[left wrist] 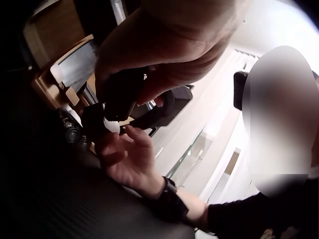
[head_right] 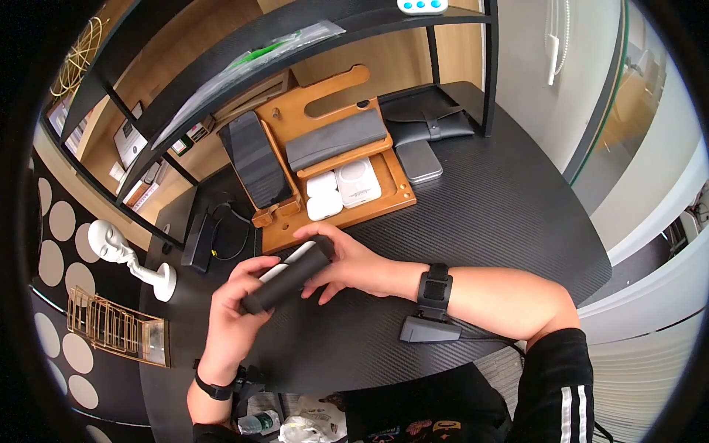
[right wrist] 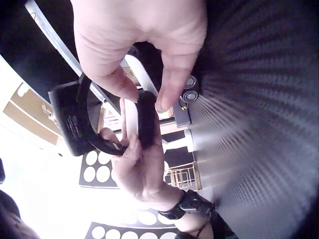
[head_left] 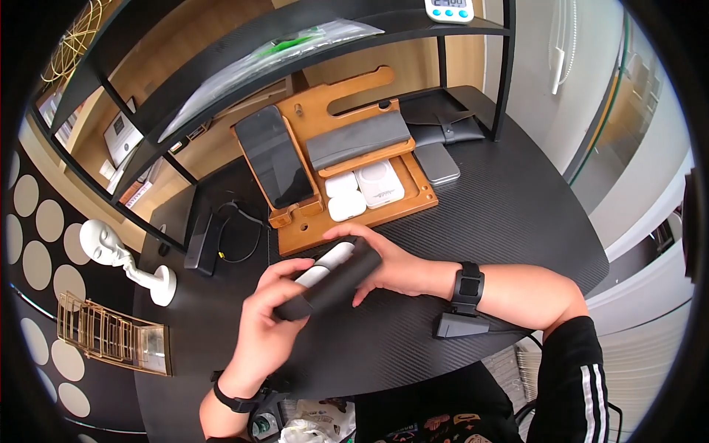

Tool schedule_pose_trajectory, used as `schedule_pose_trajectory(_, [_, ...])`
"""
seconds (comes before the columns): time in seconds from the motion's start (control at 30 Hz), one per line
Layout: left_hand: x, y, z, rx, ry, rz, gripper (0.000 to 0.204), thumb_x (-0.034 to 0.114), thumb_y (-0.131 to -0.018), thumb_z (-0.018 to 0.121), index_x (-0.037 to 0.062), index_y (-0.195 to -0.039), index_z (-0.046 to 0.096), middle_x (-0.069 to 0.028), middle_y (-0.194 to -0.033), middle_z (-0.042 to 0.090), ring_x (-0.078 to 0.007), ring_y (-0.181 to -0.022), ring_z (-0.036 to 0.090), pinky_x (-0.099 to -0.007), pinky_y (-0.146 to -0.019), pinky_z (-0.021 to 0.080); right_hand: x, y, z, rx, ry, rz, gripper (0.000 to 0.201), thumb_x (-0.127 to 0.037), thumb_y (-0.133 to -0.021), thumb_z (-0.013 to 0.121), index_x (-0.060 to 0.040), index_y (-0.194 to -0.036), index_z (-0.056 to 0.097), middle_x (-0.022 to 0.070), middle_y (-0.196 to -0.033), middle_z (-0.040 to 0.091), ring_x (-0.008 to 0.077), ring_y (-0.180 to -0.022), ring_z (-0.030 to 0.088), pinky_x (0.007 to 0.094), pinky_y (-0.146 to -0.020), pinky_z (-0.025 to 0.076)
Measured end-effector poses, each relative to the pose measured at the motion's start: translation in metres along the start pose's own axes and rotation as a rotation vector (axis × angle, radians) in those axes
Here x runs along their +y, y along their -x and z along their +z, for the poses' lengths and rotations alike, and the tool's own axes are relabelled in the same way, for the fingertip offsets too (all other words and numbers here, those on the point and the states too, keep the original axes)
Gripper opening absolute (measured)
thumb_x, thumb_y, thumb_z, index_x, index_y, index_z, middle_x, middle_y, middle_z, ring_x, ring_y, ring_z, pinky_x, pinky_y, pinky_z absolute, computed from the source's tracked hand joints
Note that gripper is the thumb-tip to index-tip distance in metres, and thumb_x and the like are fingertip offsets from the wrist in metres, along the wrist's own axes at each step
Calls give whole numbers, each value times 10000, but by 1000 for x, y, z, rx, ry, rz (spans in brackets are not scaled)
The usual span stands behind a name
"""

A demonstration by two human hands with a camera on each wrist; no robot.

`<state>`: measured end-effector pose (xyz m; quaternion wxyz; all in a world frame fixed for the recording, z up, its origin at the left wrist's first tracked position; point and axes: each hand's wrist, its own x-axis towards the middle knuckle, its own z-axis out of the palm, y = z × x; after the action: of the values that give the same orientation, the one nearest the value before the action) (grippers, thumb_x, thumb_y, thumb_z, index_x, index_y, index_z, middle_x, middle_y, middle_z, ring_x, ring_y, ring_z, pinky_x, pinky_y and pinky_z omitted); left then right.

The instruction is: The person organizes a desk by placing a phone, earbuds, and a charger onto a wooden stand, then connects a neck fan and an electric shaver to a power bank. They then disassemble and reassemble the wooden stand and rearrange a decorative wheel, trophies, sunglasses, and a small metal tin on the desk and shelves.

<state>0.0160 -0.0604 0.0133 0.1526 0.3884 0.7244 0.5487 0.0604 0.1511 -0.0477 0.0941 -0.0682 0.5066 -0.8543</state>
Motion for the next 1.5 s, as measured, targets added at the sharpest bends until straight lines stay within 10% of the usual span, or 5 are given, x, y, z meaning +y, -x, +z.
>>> schedule_pose_trajectory(0.1, [5, 0, 2, -61, -245, 165, 259, -201, -661, 529, -7, -812, 615, -129, -1223, 520, -258, -1121, 525, -302, -910, 411, 7, -5, -8, -63, 142, -221, 644, -107, -775, 711, -114, -1320, 368, 56, -1156, 497, 123, -1061, 524, 266, -925, 445])
schedule_pose_trajectory(0.6, [7, -2, 1, -151, -331, 292, 327, -200, -526, 440, -33, -767, 583, -163, -1246, 514, -354, -1236, 458, -383, -988, 383, 3, -6, -10, -94, 123, -255, 681, -39, -722, 743, -81, -1305, 392, 37, -1132, 499, 99, -985, 555, 235, -836, 509])
schedule_pose_trajectory(0.87, [10, -1, 3, -278, -250, 159, 564, -128, -660, 619, 79, -1165, 474, -144, -1359, 400, -346, -1285, 387, -403, -990, 398, -3, -5, -10, -85, 179, -234, 436, -175, -759, 747, -89, -1126, 527, 5, -990, 580, 88, -930, 557, 245, -845, 453])
schedule_pose_trajectory(1.37, [28, -9, -42, -489, -646, 208, 708, 226, -772, 718, 17, -1346, 361, -204, -1366, 394, -357, -1248, 410, -383, -1024, 357, 2, -9, -6, 212, 89, -72, 337, -406, -938, 504, -78, -961, 577, 20, -754, 601, 61, -609, 552, 180, -503, 407])
schedule_pose_trajectory(1.5, [-9, -21, -105, 7, -660, 61, 629, 193, -793, 686, 33, -1334, 407, -184, -1331, 455, -302, -1252, 423, -361, -1042, 334, -4, -7, -5, 181, 193, -65, 354, -415, -934, 508, -67, -978, 553, 3, -766, 540, 53, -602, 531, 187, -510, 437])
